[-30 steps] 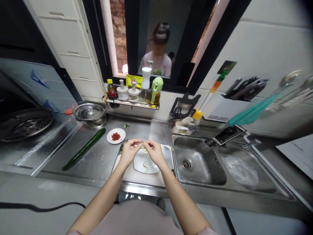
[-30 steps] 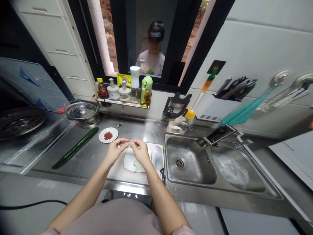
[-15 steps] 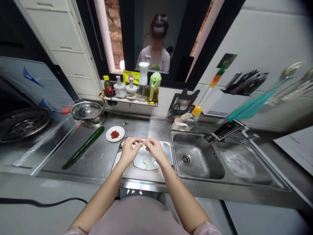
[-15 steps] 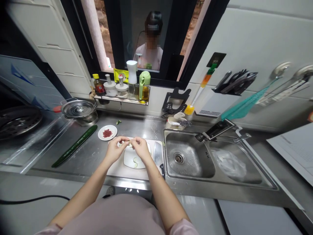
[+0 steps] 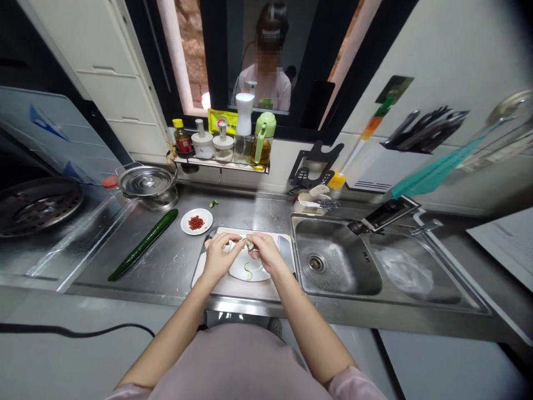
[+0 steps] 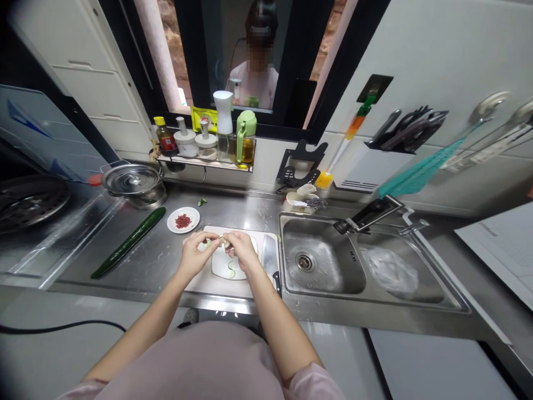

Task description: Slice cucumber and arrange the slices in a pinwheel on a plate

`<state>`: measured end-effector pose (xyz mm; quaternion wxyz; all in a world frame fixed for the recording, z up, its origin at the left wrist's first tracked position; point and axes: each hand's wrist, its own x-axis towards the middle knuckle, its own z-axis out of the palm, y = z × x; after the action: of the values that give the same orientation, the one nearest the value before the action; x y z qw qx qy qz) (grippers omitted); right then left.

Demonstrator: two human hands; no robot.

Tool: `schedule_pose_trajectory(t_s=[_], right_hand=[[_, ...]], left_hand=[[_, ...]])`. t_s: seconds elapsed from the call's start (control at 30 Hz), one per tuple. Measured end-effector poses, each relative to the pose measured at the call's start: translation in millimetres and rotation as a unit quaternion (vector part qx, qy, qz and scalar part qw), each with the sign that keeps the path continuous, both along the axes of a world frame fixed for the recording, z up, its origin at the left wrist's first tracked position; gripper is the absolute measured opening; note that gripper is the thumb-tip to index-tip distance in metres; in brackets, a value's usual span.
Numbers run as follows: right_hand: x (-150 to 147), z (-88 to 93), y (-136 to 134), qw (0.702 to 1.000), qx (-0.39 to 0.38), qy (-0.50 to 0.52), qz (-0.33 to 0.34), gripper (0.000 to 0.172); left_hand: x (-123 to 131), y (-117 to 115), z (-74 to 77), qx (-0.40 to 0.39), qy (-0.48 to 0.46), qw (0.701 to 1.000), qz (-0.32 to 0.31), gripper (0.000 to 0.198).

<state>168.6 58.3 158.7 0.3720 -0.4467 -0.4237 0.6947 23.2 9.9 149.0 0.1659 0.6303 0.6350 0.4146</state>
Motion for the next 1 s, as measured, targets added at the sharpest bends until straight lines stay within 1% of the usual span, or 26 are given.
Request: schedule_pose_trajectory(t_s=[0.07,0.13,0.23,0.33,0.4,0.47,0.53,0.6,0.67,0.7,0.8,0.87,0.93,1.0], right_hand=[[1.4,-1.0,-0.4,1.0,0.009,0.0,0.002,0.022],[2.7,-2.2,-1.0,1.0,0.014,-0.002,0.003,0.022],[3.7,-5.7,-2.1,1.0,0.02,-0.011,-0.001,0.023],[3.6,-10.3,-3.5,1.0,0.023,-0.019,-0.002,0.023],[3.2,-12.7,-4.5,1.0,0.022,-0.022,-0.004,0.024],[2.8,-14.2,-5.3,0.999,0.021,-0.024,-0.003,0.024],[2.6,-15.0,-6.0,0.999,0.021,-0.026,0.0,0.024],[2.6,-15.5,-6.6,0.999,0.026,-0.029,0.006,0.024],[2.9,-16.3,-7.2,0.998,0.036,-0.042,0.014,0.024],[3.3,-16.7,-7.6,0.998,0.043,-0.052,0.019,0.023],[5.6,-18.2,-8.7,0.994,0.065,-0.079,0.04,0.022],[7.7,-19.1,-9.4,0.992,0.073,-0.087,0.056,0.022],[9.9,-19.7,-9.8,0.991,0.071,-0.092,0.066,0.021],[11.6,-20.3,-10.1,0.991,0.064,-0.097,0.069,0.019]], left_hand=[[-6.0,-3.7,-7.5,-0.041,0.019,0.999,0.021,0.022],[-13.3,-8.7,-16.3,-0.09,0.062,0.993,0.049,0.019],[-23.7,-16.7,-29.1,-0.177,0.135,0.972,0.079,0.02],[-30.4,-22.0,-39.5,-0.243,0.171,0.952,0.072,0.017],[-32.2,-23.2,-45.6,-0.258,0.156,0.951,0.063,0.017],[-31.3,-22.9,-50.7,-0.269,0.09,0.958,0.038,0.02],[-27.0,-21.8,-53.4,-0.28,-0.026,0.96,-0.017,0.019],[-19.6,-20.3,-51.9,-0.271,-0.154,0.947,-0.079,0.028],[-10.5,-18.5,-46.3,-0.253,-0.264,0.924,-0.111,0.039],[-6.1,-17.4,-42.5,-0.25,-0.31,0.911,-0.11,0.044],[3.3,-13.6,-31.4,-0.269,-0.425,0.861,-0.08,0.056],[5.4,-11.2,-27.2,-0.276,-0.467,0.837,-0.07,0.055],[5.3,-9.4,-26.2,-0.274,-0.483,0.828,-0.071,0.049],[4.2,-8.4,-27.1,-0.272,-0.487,0.827,-0.073,0.043]])
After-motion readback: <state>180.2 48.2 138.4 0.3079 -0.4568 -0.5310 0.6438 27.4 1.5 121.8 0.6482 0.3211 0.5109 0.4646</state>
